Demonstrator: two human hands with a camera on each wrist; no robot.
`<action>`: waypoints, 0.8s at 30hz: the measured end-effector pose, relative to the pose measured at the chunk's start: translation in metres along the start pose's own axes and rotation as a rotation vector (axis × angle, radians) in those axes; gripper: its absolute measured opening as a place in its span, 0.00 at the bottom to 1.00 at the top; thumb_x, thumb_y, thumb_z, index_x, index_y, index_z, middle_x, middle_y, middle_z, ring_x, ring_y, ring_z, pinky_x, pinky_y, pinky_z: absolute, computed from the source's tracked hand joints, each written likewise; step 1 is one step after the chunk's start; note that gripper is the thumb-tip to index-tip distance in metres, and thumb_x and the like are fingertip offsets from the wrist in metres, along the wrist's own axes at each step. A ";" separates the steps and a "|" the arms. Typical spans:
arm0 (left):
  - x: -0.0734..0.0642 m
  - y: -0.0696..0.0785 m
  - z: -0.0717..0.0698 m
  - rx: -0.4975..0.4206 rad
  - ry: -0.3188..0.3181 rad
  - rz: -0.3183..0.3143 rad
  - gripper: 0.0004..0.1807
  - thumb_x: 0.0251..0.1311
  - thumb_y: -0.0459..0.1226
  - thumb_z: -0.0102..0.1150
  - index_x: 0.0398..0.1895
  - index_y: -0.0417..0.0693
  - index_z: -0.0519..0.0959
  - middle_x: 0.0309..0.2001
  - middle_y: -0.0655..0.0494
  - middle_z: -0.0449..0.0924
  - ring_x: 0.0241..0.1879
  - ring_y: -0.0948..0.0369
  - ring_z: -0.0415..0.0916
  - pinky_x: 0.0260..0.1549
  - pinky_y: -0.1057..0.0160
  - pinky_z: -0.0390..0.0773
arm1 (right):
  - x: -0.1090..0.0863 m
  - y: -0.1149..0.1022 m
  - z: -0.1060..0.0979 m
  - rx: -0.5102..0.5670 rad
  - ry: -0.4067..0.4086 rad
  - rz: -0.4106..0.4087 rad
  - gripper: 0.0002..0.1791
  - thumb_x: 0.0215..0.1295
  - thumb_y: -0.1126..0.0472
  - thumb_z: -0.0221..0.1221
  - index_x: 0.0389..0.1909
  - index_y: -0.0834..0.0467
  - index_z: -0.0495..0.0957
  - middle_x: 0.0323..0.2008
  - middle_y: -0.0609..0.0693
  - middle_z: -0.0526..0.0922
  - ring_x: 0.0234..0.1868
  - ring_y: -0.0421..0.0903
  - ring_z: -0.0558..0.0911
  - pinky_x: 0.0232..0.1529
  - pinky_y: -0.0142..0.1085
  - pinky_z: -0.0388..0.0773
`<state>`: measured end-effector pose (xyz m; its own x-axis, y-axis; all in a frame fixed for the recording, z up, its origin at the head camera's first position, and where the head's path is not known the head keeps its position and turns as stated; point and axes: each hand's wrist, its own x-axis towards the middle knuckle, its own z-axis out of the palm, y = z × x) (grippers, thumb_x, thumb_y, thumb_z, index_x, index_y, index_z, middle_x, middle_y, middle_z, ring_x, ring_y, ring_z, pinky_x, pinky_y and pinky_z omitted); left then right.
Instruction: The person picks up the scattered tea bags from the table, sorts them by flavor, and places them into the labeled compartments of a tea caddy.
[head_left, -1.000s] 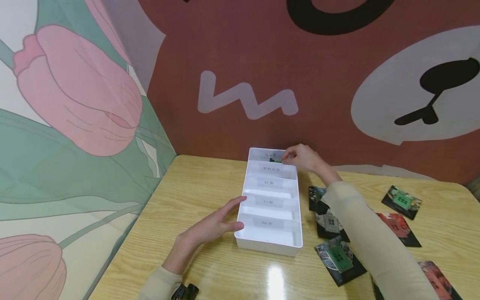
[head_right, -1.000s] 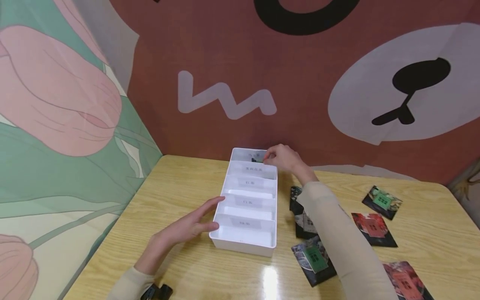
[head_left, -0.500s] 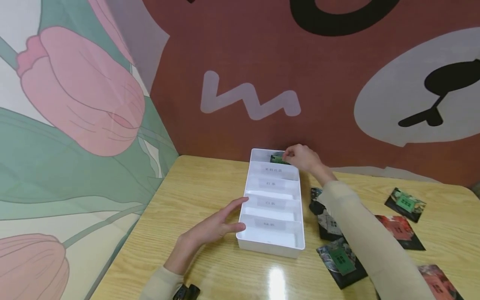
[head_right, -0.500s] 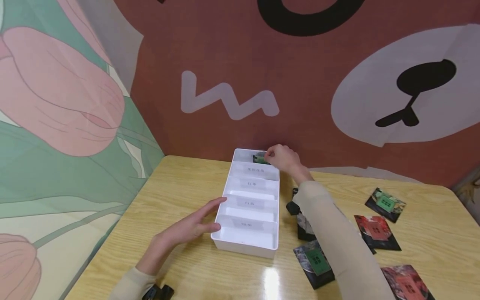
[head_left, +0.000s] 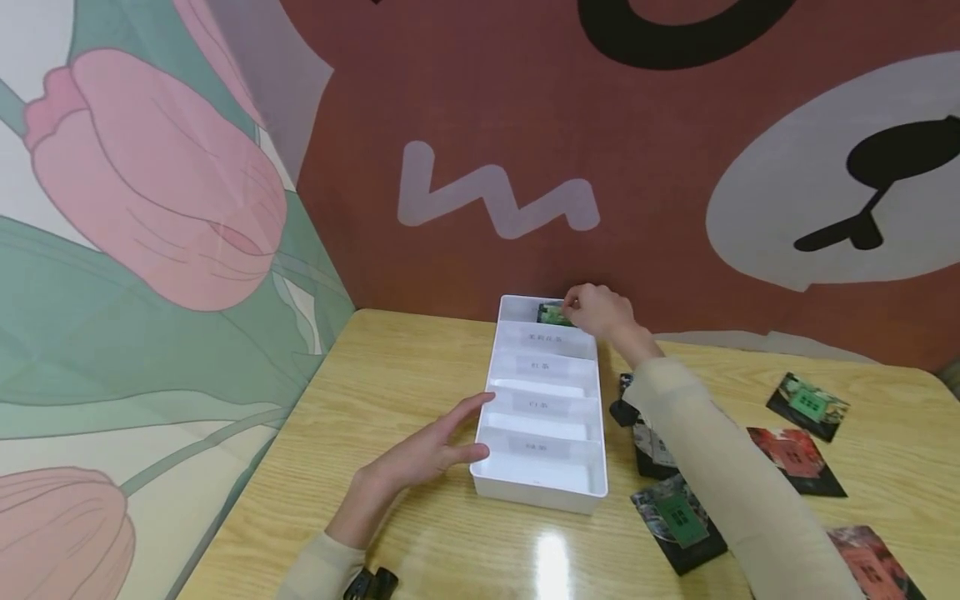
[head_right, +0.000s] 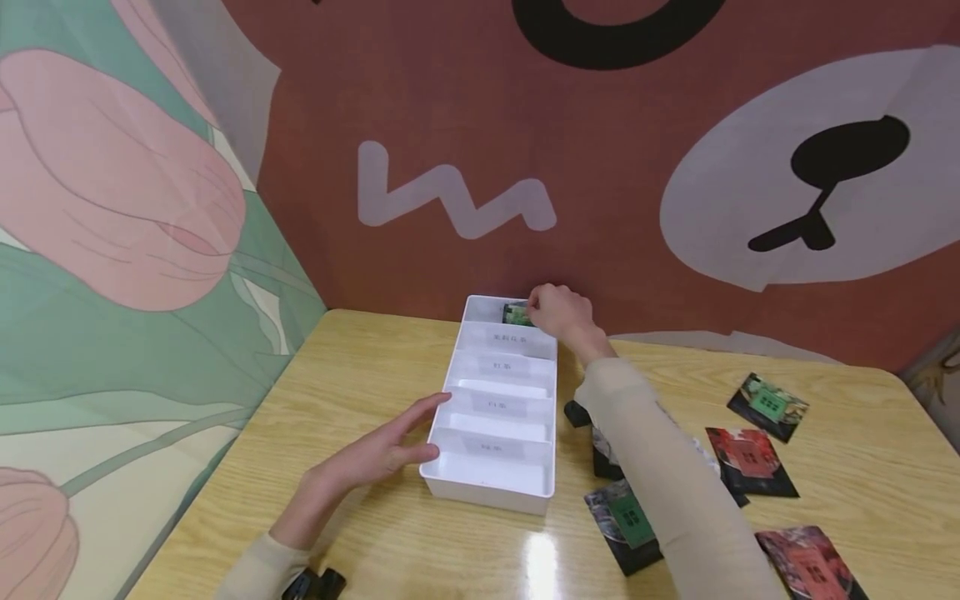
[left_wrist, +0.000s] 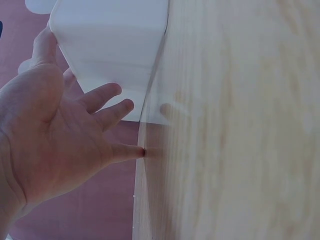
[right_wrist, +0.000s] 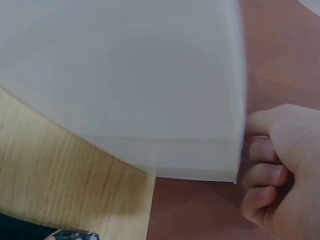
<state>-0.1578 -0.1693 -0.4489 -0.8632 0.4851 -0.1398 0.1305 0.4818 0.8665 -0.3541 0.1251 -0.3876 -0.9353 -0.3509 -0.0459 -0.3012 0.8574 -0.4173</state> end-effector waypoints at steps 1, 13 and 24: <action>0.000 0.000 0.000 0.001 0.001 0.000 0.39 0.65 0.56 0.59 0.74 0.87 0.50 0.77 0.67 0.53 0.77 0.61 0.52 0.73 0.48 0.58 | 0.000 0.000 0.001 -0.017 0.023 0.006 0.16 0.74 0.50 0.53 0.53 0.53 0.81 0.47 0.52 0.86 0.40 0.50 0.83 0.41 0.48 0.76; 0.001 0.000 0.000 0.012 0.002 0.004 0.39 0.65 0.56 0.59 0.73 0.87 0.49 0.77 0.65 0.53 0.77 0.61 0.52 0.73 0.49 0.57 | 0.001 0.003 0.005 -0.047 0.203 0.022 0.14 0.73 0.52 0.55 0.50 0.53 0.82 0.36 0.51 0.87 0.28 0.48 0.80 0.30 0.43 0.72; 0.001 0.001 0.000 -0.001 -0.004 0.013 0.39 0.65 0.54 0.60 0.74 0.85 0.50 0.77 0.60 0.54 0.77 0.57 0.52 0.73 0.47 0.56 | -0.018 0.002 0.000 -0.031 0.198 -0.011 0.15 0.73 0.49 0.55 0.51 0.51 0.82 0.27 0.50 0.84 0.22 0.47 0.76 0.20 0.39 0.65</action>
<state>-0.1583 -0.1684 -0.4481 -0.8594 0.4942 -0.1308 0.1408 0.4748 0.8687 -0.3383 0.1327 -0.3878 -0.9493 -0.2820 0.1390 -0.3142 0.8661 -0.3889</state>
